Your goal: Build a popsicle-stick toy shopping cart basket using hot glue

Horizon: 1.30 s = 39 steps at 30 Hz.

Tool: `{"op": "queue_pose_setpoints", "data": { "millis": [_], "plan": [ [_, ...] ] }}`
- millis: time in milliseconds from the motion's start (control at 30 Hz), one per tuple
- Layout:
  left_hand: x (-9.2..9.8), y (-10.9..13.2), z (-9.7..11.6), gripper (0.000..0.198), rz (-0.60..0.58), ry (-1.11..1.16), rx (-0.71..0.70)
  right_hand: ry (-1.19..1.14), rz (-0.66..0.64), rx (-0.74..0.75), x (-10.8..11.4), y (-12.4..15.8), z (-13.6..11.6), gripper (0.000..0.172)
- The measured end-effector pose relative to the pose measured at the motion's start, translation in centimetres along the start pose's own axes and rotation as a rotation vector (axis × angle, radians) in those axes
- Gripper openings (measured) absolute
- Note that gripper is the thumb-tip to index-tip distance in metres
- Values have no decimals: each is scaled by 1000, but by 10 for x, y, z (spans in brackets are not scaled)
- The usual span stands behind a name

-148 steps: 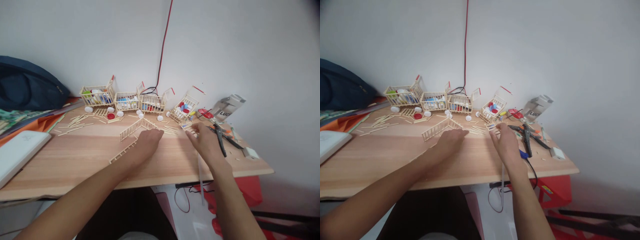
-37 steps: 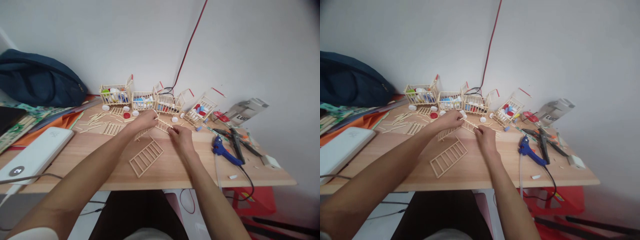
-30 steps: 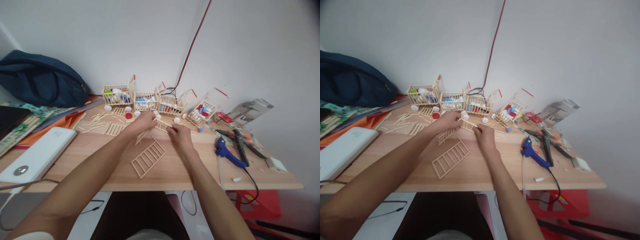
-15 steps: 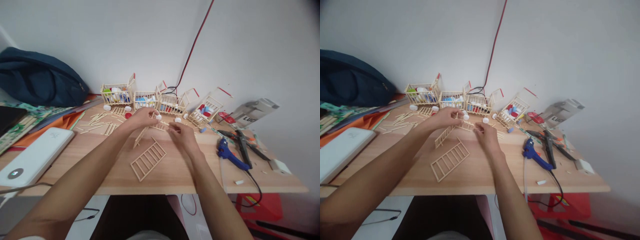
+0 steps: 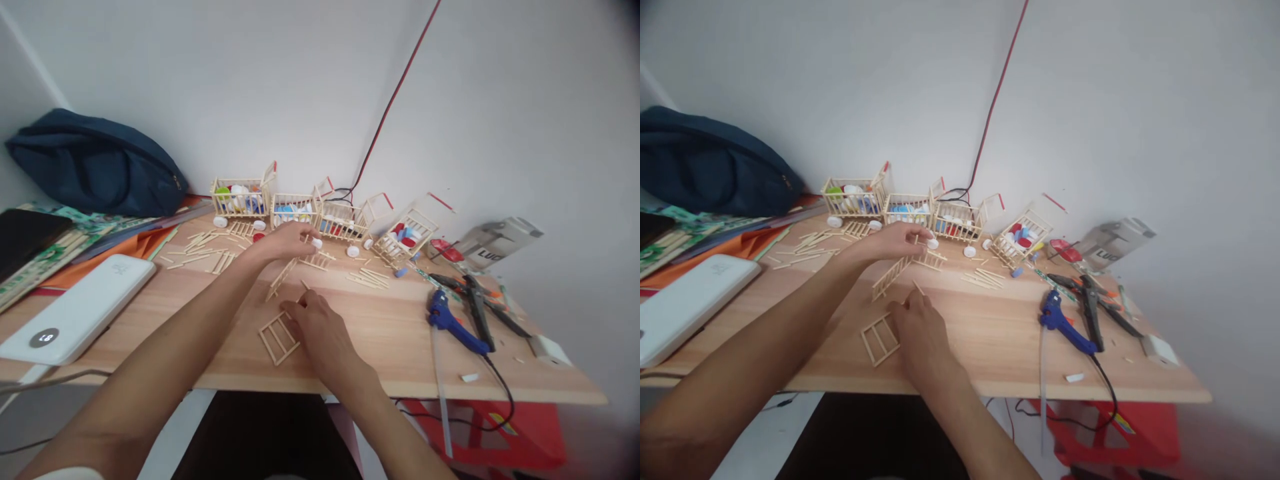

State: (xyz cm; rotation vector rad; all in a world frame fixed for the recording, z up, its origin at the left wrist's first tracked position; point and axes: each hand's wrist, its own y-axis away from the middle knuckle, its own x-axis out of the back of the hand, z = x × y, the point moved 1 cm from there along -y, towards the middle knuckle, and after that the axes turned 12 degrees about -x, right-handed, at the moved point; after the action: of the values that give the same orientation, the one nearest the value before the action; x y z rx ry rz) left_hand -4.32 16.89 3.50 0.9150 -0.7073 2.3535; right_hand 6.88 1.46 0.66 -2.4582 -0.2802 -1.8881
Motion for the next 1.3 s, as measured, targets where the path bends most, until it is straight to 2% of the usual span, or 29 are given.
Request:
{"op": "queue_pose_setpoints", "data": {
  "millis": [233,300,400,567,667,733,900,1033,1300],
  "plan": [
    [-7,-7,-3,39,-49,57,5,156,1,43,6,0,10,20],
    [-9,-7,-6,38,-32,57,-2,228,-2,94,5,2,16,20],
    [-12,-6,-10,48,18,84,23,284,35,213,4,3,29,13],
    [-14,-1,-16,56,50,254,91,190,181,333,3,5,54,13],
    [-13,2,-15,57,47,323,117,134,203,343,5,8,61,19],
    [-12,4,-14,58,51,297,110,127,182,277,5,9,58,19],
    [-9,9,-9,58,75,288,106,197,62,-15,5,11,39,11],
    [-9,11,-8,57,94,346,136,253,-3,-204,9,12,30,17],
    [-14,7,-12,55,116,419,150,327,-49,-304,11,13,29,23]
  ]
}}
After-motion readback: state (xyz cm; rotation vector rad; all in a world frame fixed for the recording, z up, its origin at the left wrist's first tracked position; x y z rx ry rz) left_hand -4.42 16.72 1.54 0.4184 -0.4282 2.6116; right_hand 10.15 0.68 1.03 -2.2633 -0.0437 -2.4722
